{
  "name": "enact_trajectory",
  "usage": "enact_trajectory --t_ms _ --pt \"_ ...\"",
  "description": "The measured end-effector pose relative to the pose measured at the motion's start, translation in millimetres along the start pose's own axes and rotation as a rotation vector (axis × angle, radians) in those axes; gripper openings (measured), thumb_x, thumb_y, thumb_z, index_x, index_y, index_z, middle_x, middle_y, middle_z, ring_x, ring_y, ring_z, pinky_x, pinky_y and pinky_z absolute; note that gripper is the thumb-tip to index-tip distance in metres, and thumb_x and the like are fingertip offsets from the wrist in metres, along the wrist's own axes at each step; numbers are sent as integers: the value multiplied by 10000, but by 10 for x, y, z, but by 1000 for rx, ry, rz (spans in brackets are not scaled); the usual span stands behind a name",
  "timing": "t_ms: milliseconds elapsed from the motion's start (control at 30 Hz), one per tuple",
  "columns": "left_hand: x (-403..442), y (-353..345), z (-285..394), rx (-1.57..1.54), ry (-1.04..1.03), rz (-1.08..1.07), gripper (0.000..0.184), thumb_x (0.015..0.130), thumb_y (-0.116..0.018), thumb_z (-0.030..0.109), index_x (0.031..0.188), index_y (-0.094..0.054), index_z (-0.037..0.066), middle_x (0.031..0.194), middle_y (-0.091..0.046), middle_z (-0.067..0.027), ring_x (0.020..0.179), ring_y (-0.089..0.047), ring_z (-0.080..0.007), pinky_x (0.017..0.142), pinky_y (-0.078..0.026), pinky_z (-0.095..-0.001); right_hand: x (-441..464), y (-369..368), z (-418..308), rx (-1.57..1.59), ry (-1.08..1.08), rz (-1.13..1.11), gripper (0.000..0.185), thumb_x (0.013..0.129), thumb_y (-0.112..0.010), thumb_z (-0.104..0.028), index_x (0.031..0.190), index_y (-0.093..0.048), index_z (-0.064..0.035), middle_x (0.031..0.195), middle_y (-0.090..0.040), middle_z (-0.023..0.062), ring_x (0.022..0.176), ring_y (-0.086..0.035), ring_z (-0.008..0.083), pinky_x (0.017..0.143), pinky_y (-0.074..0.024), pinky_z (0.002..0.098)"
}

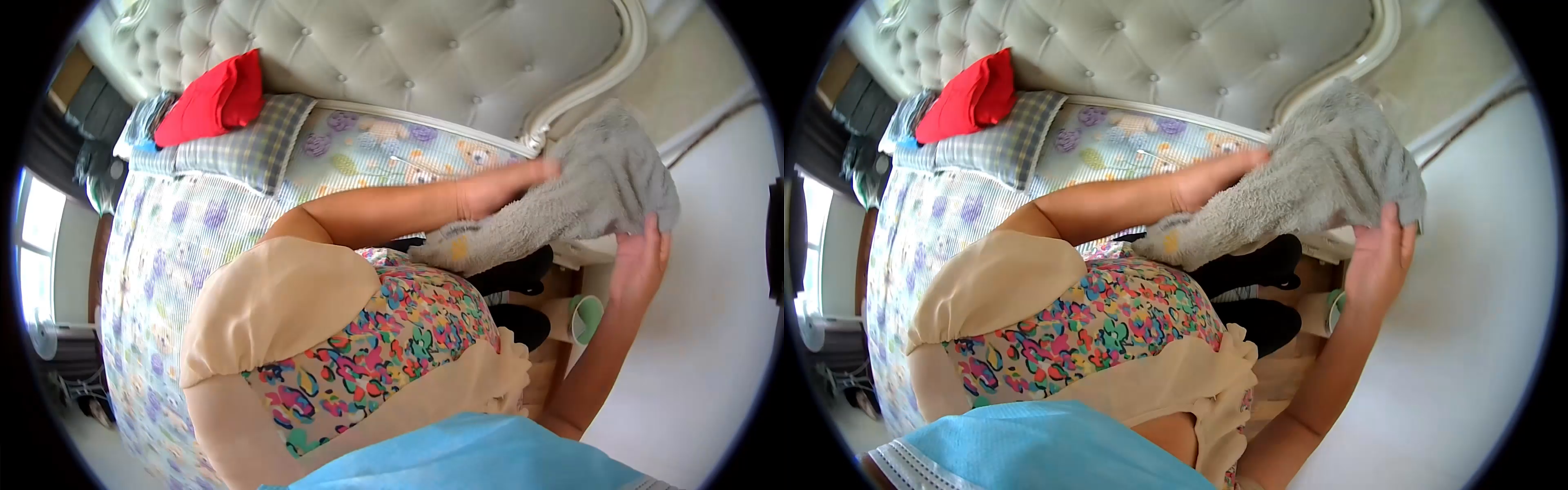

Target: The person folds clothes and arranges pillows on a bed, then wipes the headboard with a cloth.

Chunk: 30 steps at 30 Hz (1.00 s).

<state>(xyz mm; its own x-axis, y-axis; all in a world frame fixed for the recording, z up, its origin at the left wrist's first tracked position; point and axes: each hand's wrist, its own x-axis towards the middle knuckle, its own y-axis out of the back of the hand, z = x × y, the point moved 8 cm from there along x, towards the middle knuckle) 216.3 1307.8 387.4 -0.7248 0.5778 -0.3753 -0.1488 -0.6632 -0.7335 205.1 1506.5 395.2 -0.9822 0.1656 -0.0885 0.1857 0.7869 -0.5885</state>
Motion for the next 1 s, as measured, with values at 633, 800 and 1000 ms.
enact_trajectory --t_ms 633,800,1000 --pt "-3664 1349 4132 1028 -1474 1302 333 801 -697 161 1070 -600 -10 1055 -638 -156 989 -588 -284 836 -461 -381 -1770 -364 179 -1060 -640 -375 415 949 -553 -265 1290 -533 -29 1105 -649 78 948 -620 138 779 -487 264" --pt "-3861 957 5561 1770 -1361 1433 488 831 -621 393 1157 -620 30 1134 -604 -251 1115 -507 -400 933 -401 -465 -2161 233 360 -1256 -683 -309 390 922 -574 -267 1236 -570 -36 1019 -673 59 900 -634 133 731 -494 266" --pt "-3636 2421 4750 1630 -1221 1845 549 805 -642 357 1201 -554 -13 1198 -570 -265 1119 -521 -450 950 -424 -502 -2264 240 346 -1542 -251 -170 303 867 -599 -244 1073 -655 -29 872 -681 119 808 -650 201 739 -506 330"
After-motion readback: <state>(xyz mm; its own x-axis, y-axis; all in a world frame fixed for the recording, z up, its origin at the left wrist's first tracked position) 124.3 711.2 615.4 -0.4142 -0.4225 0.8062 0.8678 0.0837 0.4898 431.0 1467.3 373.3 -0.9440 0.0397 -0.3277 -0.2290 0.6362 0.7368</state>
